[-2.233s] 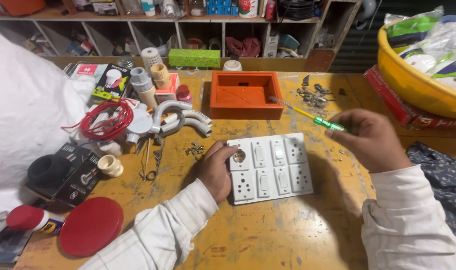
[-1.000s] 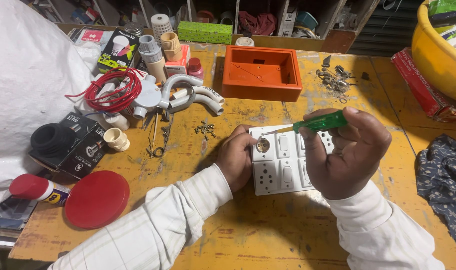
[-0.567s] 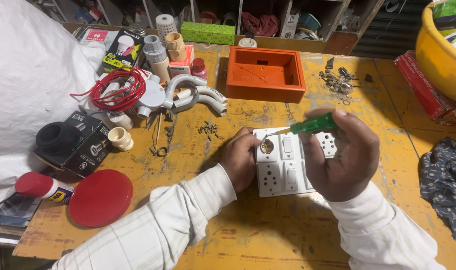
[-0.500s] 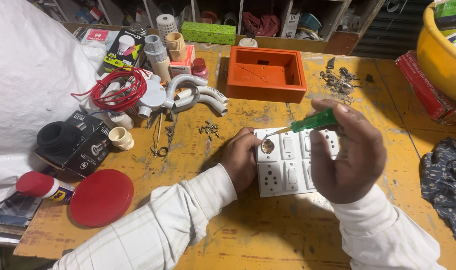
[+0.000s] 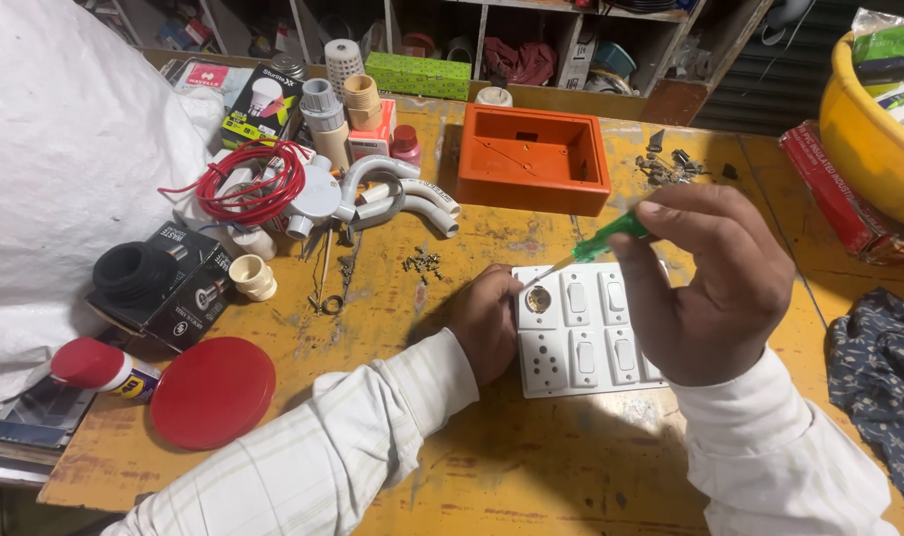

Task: The person assembles an electrical switchboard by hand, inserting switches and a socket into the panel and securing them with screws. They then turn the panel over to connect wires to the terminals and use a screwdriver to tighten the connections.

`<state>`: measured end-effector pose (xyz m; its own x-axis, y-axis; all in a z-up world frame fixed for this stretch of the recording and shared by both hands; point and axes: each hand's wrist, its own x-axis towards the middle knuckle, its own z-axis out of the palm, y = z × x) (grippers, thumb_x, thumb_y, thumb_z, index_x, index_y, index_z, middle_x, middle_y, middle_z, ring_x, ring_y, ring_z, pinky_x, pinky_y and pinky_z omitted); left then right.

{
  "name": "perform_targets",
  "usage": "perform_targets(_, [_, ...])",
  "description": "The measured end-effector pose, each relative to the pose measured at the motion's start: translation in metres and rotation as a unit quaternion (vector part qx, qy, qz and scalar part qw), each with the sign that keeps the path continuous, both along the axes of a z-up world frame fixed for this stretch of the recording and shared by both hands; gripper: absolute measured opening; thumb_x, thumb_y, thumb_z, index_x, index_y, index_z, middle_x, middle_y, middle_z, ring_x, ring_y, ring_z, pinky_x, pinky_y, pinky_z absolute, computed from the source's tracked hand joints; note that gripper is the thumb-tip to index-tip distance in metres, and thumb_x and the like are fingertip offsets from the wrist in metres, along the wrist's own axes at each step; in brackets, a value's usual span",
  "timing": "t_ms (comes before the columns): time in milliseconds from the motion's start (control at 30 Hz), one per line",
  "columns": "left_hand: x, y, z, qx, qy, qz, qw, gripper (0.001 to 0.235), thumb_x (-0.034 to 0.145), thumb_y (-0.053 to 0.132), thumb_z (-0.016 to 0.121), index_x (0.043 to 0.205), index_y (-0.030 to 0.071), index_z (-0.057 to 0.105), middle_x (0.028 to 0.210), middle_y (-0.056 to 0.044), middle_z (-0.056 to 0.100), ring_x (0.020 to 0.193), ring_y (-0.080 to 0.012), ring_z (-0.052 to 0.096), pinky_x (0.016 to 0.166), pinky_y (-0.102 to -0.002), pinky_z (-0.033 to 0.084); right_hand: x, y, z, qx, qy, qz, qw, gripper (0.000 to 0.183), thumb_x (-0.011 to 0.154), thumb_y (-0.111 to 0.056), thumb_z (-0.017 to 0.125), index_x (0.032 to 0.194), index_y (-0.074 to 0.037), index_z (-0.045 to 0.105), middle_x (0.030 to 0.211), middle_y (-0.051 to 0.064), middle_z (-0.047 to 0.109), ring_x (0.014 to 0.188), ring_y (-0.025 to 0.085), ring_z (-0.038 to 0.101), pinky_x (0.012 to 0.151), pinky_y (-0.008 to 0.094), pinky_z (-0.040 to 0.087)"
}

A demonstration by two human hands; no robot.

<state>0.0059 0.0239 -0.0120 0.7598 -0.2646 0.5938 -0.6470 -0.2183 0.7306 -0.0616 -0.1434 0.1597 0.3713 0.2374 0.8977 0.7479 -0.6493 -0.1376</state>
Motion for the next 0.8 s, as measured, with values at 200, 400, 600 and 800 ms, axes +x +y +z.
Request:
perform_targets(200, [0.002,0.001,-0.001,0.02,0.009,0.019,1.0,0.011,0.089,-0.009,0.055,0.089,-0.003,0.064,0.101,-0.02,0.066,0.092,-0.0338,0.066,0.086,-0.037,0.054,0.0,0.005,-0.006,0.035,-0.022,-0.028,0.999,0.021,0.097,0.005,0.079,0.104,0.002,0.059,0.101,0.019,0.069,0.093,0.023,0.072,0.077,0.031,0.06])
perform_targets(400, [-0.002,0.001,0.004,0.011,-0.005,-0.005,1.0,0.008,0.09,-0.007,0.059,0.094,-0.006,0.065,0.109,-0.021,0.068,0.098,-0.0317,0.066,0.088,-0.034,0.055,-0.004,0.008,-0.015,0.079,0.014,0.047,0.996,0.02,0.104,0.009,0.067,0.117,0.001,0.054,0.114,0.02,0.066,0.101,0.021,0.072,0.084,0.028,0.062])
perform_targets(600, [0.0,-0.002,0.008,-0.082,0.149,-0.088,0.981,0.022,0.094,-0.007,0.051,0.113,-0.007,0.061,0.116,-0.018,0.068,0.107,-0.0224,0.066,0.097,-0.029,0.055,-0.005,0.002,-0.019,0.108,0.033,0.058,0.992,0.021,0.101,0.01,0.066,0.117,0.002,0.055,0.12,0.022,0.065,0.103,0.021,0.07,0.086,0.029,0.061])
perform_targets(800, [0.003,-0.005,0.006,-0.086,0.205,-0.107,0.969,0.027,0.094,-0.007,0.049,0.119,-0.009,0.058,0.118,-0.018,0.067,0.108,-0.0215,0.064,0.097,-0.028,0.053,-0.003,-0.005,-0.019,0.07,0.009,0.014,0.997,0.023,0.102,0.009,0.072,0.117,0.003,0.056,0.116,0.021,0.064,0.1,0.022,0.069,0.082,0.027,0.061])
